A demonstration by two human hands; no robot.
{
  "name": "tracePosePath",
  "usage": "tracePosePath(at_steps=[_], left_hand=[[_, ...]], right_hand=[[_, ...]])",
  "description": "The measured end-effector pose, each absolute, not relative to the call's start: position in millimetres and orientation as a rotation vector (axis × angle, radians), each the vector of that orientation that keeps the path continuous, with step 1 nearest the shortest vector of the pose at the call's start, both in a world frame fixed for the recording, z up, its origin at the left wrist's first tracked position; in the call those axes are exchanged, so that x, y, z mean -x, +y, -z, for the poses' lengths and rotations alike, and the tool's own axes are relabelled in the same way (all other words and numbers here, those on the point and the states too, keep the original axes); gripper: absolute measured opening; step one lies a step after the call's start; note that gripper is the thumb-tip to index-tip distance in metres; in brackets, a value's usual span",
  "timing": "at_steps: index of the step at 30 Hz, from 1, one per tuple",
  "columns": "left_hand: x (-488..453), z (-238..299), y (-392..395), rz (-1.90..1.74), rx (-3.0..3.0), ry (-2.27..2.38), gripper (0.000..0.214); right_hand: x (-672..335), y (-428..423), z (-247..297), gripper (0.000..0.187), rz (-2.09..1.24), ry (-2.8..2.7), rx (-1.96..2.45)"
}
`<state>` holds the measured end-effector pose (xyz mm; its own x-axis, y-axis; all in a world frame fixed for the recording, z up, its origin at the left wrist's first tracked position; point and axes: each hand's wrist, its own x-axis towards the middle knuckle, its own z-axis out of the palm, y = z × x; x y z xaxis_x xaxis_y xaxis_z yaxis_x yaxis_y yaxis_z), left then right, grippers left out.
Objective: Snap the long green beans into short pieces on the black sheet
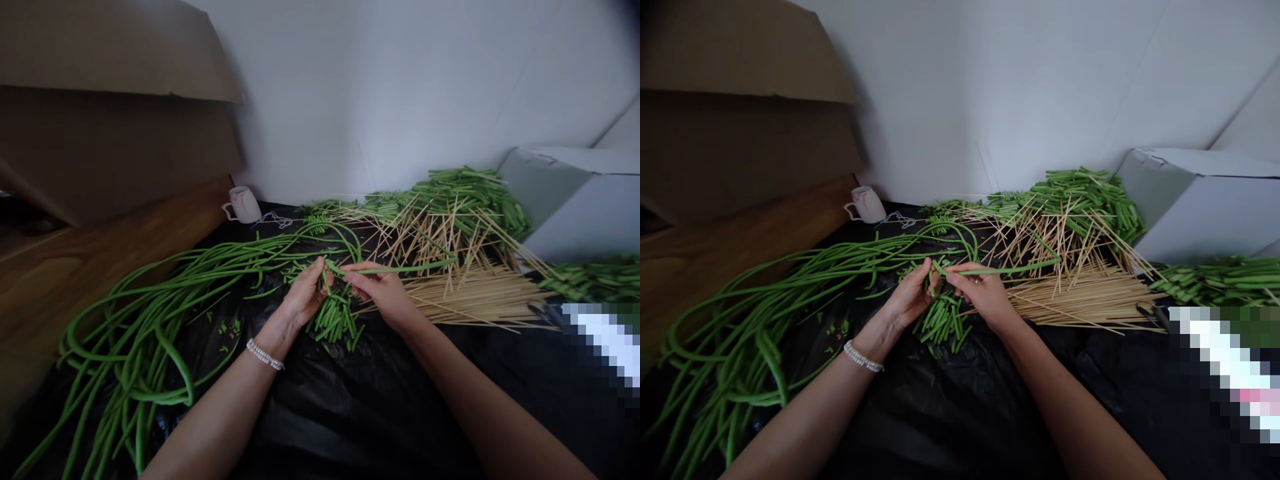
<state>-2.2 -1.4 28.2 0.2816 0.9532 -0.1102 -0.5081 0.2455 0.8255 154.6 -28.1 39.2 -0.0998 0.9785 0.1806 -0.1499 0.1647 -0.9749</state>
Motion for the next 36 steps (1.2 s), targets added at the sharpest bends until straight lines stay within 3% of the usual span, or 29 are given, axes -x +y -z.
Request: tracePosePath(at_steps=[10, 18, 25, 31, 36], left_hand=[[16.4, -41.8, 0.4, -1.068, -0.732, 0.532, 0.036], [9.3, -42.9, -16.0, -0.727, -1.110, 0.674, 0.034], [17.1, -44.8, -17.1, -0.549, -1.094, 0.603, 0.027], [14.6, -43.7, -17.0, -0.588, -1.076, 0.632, 0.027], [11.8, -38.8, -10.7, -0.833, -0.916, 0.616, 0.027]], right_hand=[[-163.7, -24.9, -46.1, 0.032, -1.359, -1.060, 0.849], [-159.0, -28.1, -42.2, 0.030, -1.338, -1.232, 0.915], [-165.2, -24.5, -48.2, 0.030, -1.406, -0.931, 0.846], [-163.7, -25.5, -49.1, 0.029, -1.384, -1.010, 0.862], [-164.7, -25.7, -48.8, 0.024, -1.321, -1.083, 0.829]])
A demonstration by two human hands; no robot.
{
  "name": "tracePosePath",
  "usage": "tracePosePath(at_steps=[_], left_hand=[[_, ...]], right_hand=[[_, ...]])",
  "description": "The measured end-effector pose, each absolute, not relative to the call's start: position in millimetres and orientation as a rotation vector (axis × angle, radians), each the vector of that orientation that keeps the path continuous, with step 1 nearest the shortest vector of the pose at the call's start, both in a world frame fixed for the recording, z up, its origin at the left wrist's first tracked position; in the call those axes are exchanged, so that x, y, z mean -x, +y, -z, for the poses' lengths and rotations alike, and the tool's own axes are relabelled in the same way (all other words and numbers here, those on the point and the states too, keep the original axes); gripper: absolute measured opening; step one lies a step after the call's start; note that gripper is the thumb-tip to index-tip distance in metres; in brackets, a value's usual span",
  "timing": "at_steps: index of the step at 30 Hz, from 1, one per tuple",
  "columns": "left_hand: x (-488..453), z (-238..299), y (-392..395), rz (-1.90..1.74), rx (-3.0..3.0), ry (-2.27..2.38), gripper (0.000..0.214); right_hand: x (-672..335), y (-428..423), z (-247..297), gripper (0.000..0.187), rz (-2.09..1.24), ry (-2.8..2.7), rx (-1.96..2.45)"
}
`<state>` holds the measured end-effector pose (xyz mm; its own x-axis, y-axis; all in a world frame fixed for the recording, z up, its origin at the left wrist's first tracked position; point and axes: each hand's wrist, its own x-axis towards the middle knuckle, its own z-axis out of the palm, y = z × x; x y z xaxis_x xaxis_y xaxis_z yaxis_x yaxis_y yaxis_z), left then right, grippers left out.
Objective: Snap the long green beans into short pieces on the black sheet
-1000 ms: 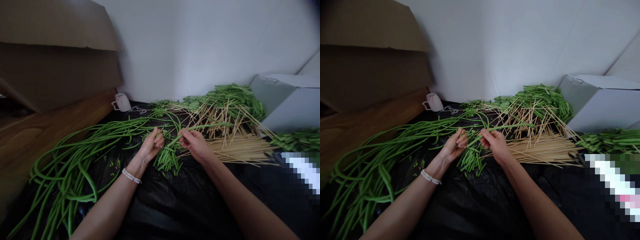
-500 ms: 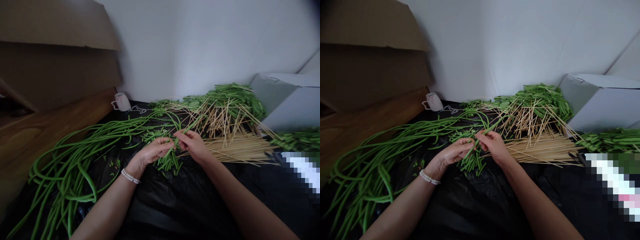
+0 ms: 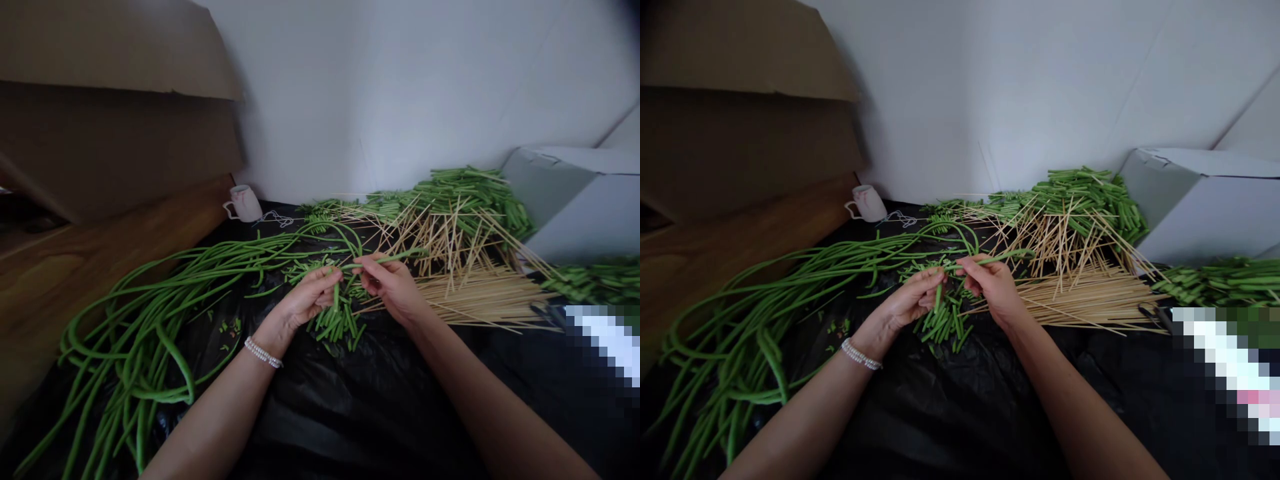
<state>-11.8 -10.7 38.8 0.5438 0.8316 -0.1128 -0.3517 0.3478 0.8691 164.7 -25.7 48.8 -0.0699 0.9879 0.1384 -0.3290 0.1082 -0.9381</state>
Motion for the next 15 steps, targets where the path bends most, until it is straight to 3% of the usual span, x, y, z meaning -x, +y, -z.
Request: tracePosePath(at_steps=[15], left_hand=[[11.2, -37.6, -10.9, -0.953, -0.582, 0.350, 0.024]], right_hand=[[-153.8, -29.5, -43.2, 0.026, -1.244, -1.241, 0.860]])
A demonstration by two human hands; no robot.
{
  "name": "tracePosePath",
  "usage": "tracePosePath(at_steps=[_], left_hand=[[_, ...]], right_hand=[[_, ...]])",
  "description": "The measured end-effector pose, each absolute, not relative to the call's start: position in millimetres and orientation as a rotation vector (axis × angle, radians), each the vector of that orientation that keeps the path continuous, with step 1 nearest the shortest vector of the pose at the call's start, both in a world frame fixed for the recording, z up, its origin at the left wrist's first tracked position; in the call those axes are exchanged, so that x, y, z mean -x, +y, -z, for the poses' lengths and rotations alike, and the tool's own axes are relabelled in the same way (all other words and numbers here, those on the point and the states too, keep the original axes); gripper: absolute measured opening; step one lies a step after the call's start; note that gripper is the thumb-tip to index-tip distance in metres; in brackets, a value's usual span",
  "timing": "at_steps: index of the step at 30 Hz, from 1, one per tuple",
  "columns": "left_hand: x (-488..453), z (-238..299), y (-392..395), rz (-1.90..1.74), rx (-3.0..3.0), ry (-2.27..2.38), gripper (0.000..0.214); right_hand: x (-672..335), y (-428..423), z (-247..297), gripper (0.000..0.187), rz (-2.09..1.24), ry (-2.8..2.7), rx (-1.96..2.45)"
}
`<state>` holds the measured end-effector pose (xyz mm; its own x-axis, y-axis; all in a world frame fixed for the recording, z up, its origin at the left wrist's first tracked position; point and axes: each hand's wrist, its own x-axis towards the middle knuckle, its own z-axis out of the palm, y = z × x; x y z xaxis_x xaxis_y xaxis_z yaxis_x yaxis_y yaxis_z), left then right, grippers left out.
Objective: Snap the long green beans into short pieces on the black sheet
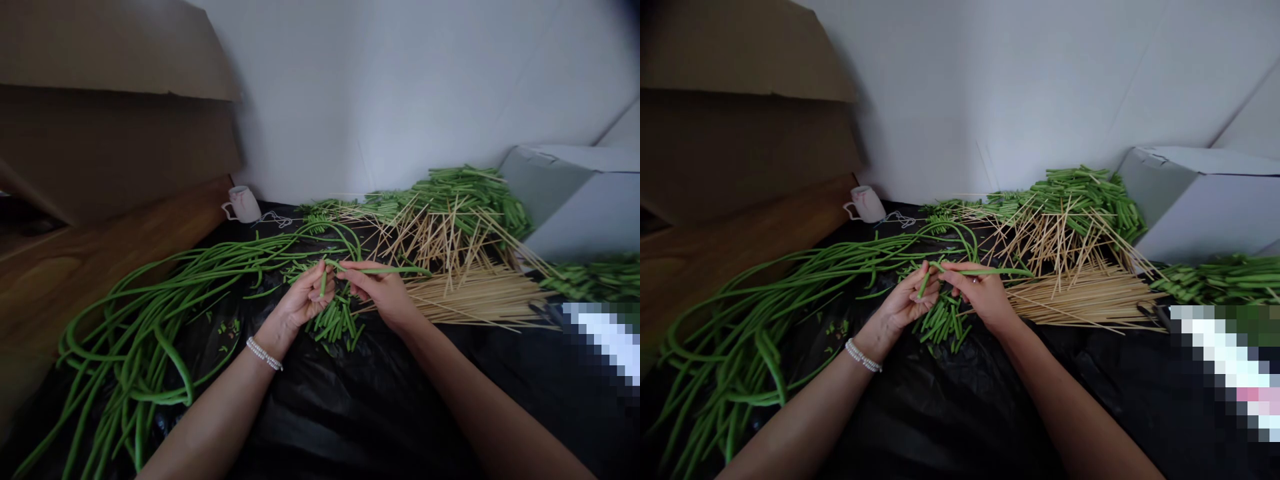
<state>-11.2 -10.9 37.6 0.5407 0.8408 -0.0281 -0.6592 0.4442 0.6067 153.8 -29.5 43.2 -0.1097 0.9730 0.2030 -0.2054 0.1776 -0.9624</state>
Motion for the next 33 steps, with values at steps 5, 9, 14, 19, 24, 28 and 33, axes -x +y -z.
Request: tracePosePath(at_steps=[5, 9, 14, 19, 24, 28, 33], left_hand=[[13.8, -37.6, -13.6, -0.945, -0.529, 0.304, 0.026], [18.0, -44.3, -11.8, -1.023, -0.441, 0.255, 0.030], [25.8, -52.5, -3.6, -1.099, -0.384, 0.207, 0.037], [18.9, -47.1, -3.6, -0.950, -0.624, 0.433, 0.032], [9.8, -41.6, -12.4, -0.806, -0.958, 0.600, 0.028], [13.7, -43.7, -14.0, -0.741, -0.987, 0.603, 0.027], [18.9, -47.7, -17.0, -0.569, -1.162, 0.587, 0.034]], right_hand=[[-156.0, -27.5, -39.6, 0.026, -1.360, -1.184, 0.817], [-153.3, -27.8, -31.3, 0.026, -1.349, -1.326, 0.884], [-153.4, -29.5, -30.5, 0.023, -1.420, -1.369, 0.881], [-157.4, -30.9, -37.4, 0.022, -1.479, -1.383, 0.845], [-158.2, -30.4, -41.5, 0.024, -1.416, -1.371, 0.794], [-163.0, -26.4, -43.5, 0.027, -1.465, -1.185, 0.764], [-169.1, -24.0, -47.3, 0.024, -1.471, -0.992, 0.735]])
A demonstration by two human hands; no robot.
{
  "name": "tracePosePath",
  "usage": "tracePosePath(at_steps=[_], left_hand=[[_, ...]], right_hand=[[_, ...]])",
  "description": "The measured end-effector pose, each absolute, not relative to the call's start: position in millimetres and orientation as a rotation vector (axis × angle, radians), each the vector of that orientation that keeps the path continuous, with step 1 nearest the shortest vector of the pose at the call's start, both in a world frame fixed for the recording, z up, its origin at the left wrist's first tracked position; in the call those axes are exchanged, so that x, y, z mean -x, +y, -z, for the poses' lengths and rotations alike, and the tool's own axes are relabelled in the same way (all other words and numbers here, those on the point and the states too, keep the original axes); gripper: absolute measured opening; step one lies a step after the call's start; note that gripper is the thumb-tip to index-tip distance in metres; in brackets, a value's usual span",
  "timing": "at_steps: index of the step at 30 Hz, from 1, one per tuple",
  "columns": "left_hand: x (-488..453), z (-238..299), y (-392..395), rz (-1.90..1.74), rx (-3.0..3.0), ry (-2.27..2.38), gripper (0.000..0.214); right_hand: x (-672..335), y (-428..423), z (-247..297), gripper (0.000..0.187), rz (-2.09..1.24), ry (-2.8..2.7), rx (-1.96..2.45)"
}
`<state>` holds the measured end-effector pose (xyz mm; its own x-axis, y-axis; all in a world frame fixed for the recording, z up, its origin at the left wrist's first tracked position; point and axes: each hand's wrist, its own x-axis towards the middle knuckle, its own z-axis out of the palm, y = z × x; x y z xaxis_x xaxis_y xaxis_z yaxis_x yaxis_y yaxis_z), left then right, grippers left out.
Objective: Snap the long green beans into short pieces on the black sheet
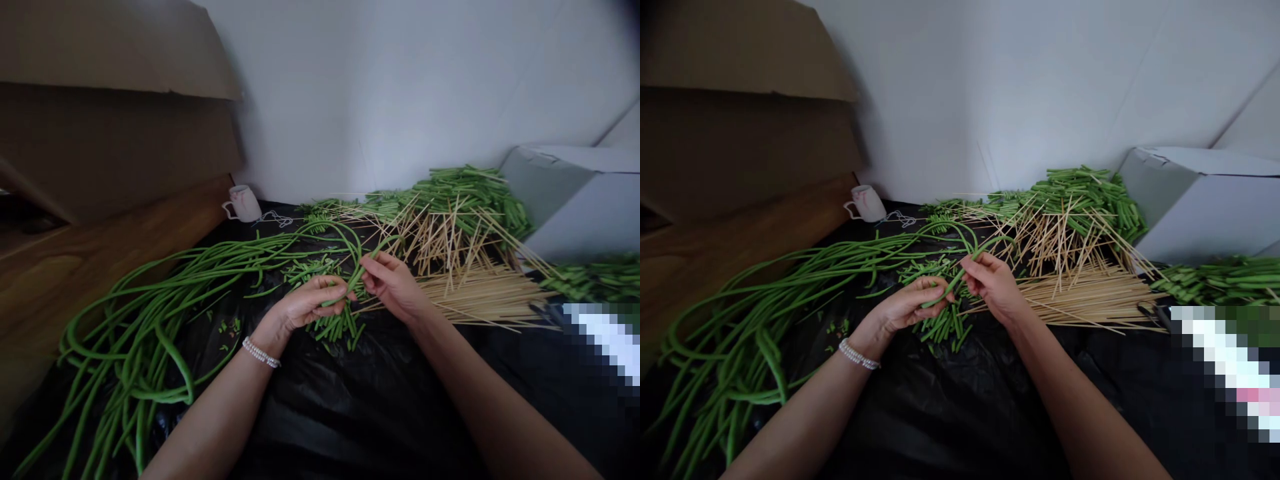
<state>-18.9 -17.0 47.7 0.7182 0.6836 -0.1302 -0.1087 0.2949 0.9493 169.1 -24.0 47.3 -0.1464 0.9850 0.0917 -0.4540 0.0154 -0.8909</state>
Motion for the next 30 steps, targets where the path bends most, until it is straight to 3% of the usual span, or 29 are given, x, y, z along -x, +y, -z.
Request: tracePosePath(at_steps=[4, 11, 19, 25, 30], left_hand=[[19.5, -48.6, -20.9, -0.505, -1.259, 0.597, 0.049], [15.0, -43.2, -17.3, -0.636, -1.106, 0.666, 0.028], [9.2, -38.7, -11.6, -0.899, -0.721, 0.579, 0.022], [10.2, -38.5, -6.8, -0.986, -0.370, 0.522, 0.006], [17.1, -42.0, -0.3, -1.011, -0.333, 0.424, 0.020]], right_hand=[[-167.6, -25.7, -47.1, 0.023, -1.500, -1.013, 0.767], [-167.1, -25.6, -48.2, 0.026, -1.442, -1.062, 0.830], [-164.5, -25.7, -44.0, 0.020, -1.325, -1.201, 0.788], [-153.4, -29.3, -37.7, 0.017, -1.151, -1.338, 0.914], [-150.7, -31.9, -37.9, 0.015, -1.183, -1.401, 0.928]])
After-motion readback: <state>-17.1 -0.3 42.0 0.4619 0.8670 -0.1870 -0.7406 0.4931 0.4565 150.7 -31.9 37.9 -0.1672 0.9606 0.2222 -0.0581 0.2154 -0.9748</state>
